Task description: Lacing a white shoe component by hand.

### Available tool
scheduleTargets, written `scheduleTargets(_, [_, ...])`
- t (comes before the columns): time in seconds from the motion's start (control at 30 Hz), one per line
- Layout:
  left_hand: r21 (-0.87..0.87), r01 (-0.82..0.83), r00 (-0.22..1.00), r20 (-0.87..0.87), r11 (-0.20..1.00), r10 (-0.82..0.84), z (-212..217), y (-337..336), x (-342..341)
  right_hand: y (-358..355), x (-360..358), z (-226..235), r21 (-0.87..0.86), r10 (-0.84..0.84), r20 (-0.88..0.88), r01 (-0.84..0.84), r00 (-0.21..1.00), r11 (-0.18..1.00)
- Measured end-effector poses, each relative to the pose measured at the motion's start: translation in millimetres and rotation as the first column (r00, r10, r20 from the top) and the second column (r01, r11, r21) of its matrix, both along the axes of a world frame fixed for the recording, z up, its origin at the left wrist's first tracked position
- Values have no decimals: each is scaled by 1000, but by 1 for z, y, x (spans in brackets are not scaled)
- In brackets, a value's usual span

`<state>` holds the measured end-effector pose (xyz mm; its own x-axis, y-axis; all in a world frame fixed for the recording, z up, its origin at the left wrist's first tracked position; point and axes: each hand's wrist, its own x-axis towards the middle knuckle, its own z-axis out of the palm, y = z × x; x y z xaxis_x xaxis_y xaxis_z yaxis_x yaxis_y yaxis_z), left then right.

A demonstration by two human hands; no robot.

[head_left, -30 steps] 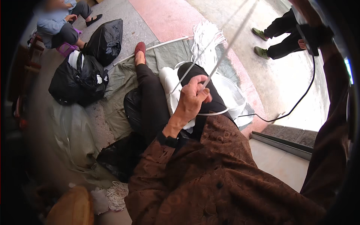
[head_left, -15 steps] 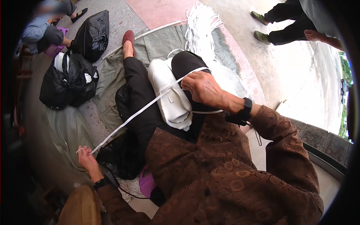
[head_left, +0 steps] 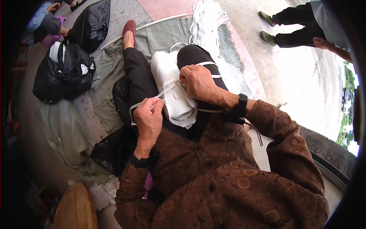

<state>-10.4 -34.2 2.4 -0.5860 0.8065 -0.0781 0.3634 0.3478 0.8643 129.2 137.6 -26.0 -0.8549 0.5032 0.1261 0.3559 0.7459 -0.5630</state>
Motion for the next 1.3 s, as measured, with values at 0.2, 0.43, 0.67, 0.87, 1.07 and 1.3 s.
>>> scheduleTargets(0.2, [29,14,980,-197,999,-8,-9,6,-3,-9,-1,2,-58,-144,3,144,990,988])
scheduleTargets(0.43, [33,104,896,-438,994,-79,-22,22,-12,-13,0,3,4,-114,25,114,993,993])
scheduleTargets(0.67, [26,182,821,-555,983,-137,-33,31,-10,-12,-1,2,37,-57,52,55,997,998])
scheduleTargets(0.87, [19,143,892,-435,989,-121,-38,24,-11,-17,3,17,59,-56,-64,60,996,996])
scheduleTargets(1.07, [102,213,874,-466,972,-142,-5,24,-4,-10,6,32,-77,-11,116,20,993,997])
scheduleTargets(1.3, [61,261,895,-389,964,-218,-10,28,-17,-13,0,40,43,104,180,-113,978,993])
